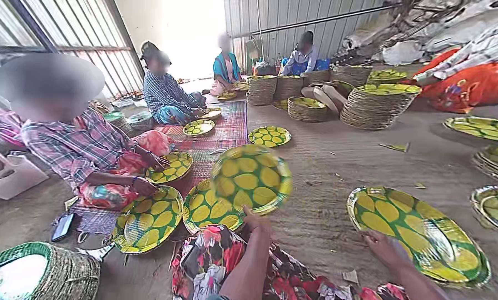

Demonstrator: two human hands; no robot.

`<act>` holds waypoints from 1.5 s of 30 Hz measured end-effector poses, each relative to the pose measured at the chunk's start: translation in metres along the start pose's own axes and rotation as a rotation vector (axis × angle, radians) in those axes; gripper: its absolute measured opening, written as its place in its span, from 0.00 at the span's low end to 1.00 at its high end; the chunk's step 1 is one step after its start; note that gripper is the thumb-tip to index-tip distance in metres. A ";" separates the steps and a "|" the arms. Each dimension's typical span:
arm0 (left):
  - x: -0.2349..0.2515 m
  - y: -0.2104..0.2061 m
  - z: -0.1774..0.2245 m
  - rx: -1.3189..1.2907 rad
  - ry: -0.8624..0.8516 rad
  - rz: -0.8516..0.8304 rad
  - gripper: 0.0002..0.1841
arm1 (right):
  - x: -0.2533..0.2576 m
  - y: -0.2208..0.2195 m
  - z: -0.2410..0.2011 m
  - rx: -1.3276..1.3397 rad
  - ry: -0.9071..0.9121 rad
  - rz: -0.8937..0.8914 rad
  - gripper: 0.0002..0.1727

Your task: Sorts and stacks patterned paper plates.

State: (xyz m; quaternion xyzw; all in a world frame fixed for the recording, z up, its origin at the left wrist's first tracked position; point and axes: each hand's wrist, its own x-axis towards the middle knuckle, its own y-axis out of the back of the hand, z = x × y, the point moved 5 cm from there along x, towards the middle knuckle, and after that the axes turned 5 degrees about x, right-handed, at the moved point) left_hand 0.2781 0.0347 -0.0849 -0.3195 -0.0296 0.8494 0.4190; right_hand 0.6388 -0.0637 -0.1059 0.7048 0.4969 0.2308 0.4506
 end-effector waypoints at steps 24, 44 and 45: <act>-0.027 -0.044 -0.081 1.025 -0.295 -0.765 0.27 | 0.000 0.008 -0.010 -0.281 0.129 0.273 0.20; -0.017 -0.027 -0.133 2.094 -0.623 -1.222 0.34 | 0.001 -0.021 0.030 -0.427 -0.298 -0.198 0.19; -0.019 -0.029 -0.131 2.086 -0.639 -1.220 0.32 | 0.002 -0.017 0.029 -0.398 -0.285 -0.165 0.20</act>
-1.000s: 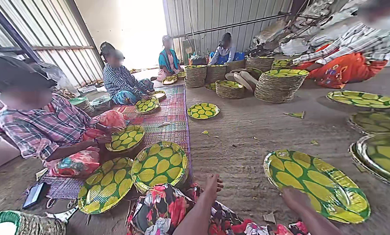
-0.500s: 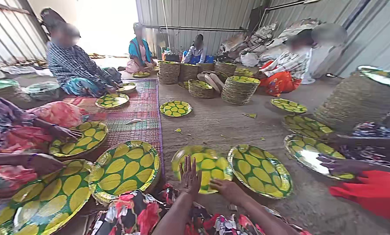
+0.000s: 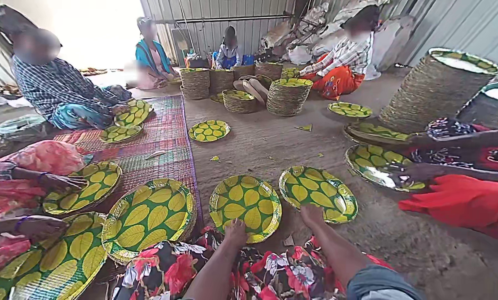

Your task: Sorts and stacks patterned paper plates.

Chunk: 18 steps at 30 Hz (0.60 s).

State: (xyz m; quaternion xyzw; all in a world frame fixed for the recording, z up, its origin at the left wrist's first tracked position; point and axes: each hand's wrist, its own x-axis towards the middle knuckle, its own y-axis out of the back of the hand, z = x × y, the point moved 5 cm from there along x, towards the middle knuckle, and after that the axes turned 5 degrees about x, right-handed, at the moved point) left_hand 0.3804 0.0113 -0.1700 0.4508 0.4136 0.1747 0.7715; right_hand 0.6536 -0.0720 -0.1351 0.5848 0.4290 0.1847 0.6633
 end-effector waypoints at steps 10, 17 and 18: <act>0.006 0.003 -0.004 -0.071 0.004 0.030 0.25 | -0.013 0.002 -0.010 0.039 -0.001 -0.091 0.21; 0.000 0.014 -0.004 -0.182 0.005 0.171 0.29 | -0.017 0.041 -0.002 0.252 0.031 0.311 0.24; -0.007 0.023 -0.002 -0.199 0.000 0.317 0.32 | -0.018 0.047 -0.008 0.269 0.093 0.386 0.23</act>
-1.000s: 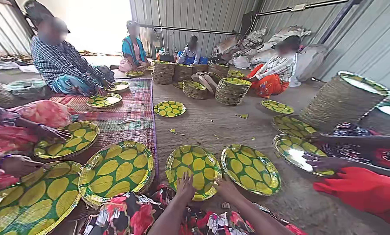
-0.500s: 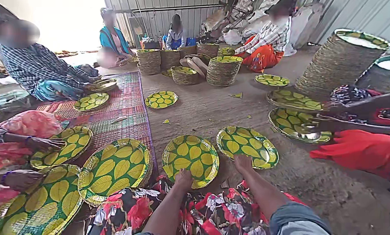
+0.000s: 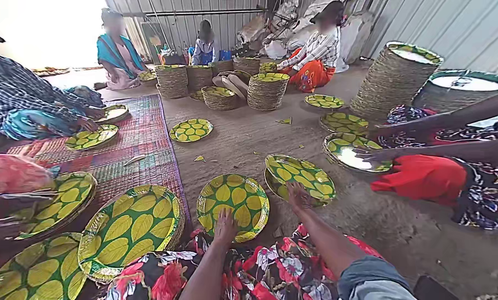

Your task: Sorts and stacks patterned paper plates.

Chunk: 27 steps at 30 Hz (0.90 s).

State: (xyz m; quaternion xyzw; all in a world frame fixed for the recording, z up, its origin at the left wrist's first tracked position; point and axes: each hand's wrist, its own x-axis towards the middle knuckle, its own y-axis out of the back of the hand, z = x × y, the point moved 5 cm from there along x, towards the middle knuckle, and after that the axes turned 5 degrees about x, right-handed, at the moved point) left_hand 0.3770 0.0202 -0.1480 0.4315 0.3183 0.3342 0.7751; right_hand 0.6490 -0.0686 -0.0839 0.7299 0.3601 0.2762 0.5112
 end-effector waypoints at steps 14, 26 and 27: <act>0.003 -0.034 -0.007 0.246 -0.008 -0.352 0.37 | 0.000 -0.059 -0.004 -0.129 0.040 -0.405 0.34; 0.008 0.011 -0.025 -0.164 0.211 0.181 0.35 | 0.000 -0.013 -0.026 0.081 0.269 0.013 0.23; 0.006 0.021 -0.033 -0.271 0.308 0.312 0.34 | -0.010 -0.016 -0.037 0.099 0.424 0.019 0.21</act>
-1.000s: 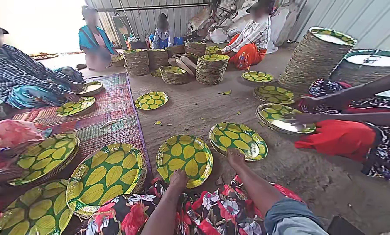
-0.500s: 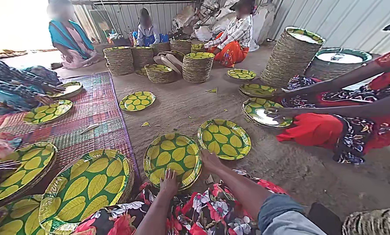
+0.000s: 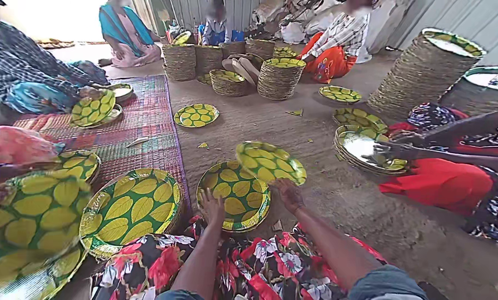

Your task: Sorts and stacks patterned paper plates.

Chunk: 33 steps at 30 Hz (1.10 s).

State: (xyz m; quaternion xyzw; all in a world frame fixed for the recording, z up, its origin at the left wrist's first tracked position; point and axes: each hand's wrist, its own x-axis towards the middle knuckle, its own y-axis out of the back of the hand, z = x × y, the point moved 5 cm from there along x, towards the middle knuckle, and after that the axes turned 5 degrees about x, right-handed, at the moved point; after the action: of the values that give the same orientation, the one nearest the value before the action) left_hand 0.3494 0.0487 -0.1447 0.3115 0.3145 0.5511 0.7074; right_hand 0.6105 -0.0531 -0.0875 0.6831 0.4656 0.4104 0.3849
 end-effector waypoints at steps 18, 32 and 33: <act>-0.025 0.069 0.032 -0.899 0.171 -0.178 0.24 | -0.017 0.002 0.026 0.624 -0.587 -0.021 0.31; -0.047 0.288 -0.230 -0.491 0.334 0.565 0.32 | 0.078 -0.098 -0.297 0.686 -0.134 -0.241 0.31; -0.049 0.261 -0.270 -0.454 0.432 0.555 0.34 | 0.069 -0.133 -0.296 0.609 -0.210 -0.333 0.33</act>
State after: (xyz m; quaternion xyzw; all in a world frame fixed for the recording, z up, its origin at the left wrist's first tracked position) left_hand -0.0255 0.0787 -0.0981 0.0981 0.2301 0.8288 0.5005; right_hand 0.3120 0.0912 -0.0858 0.7198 0.6291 0.1122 0.2711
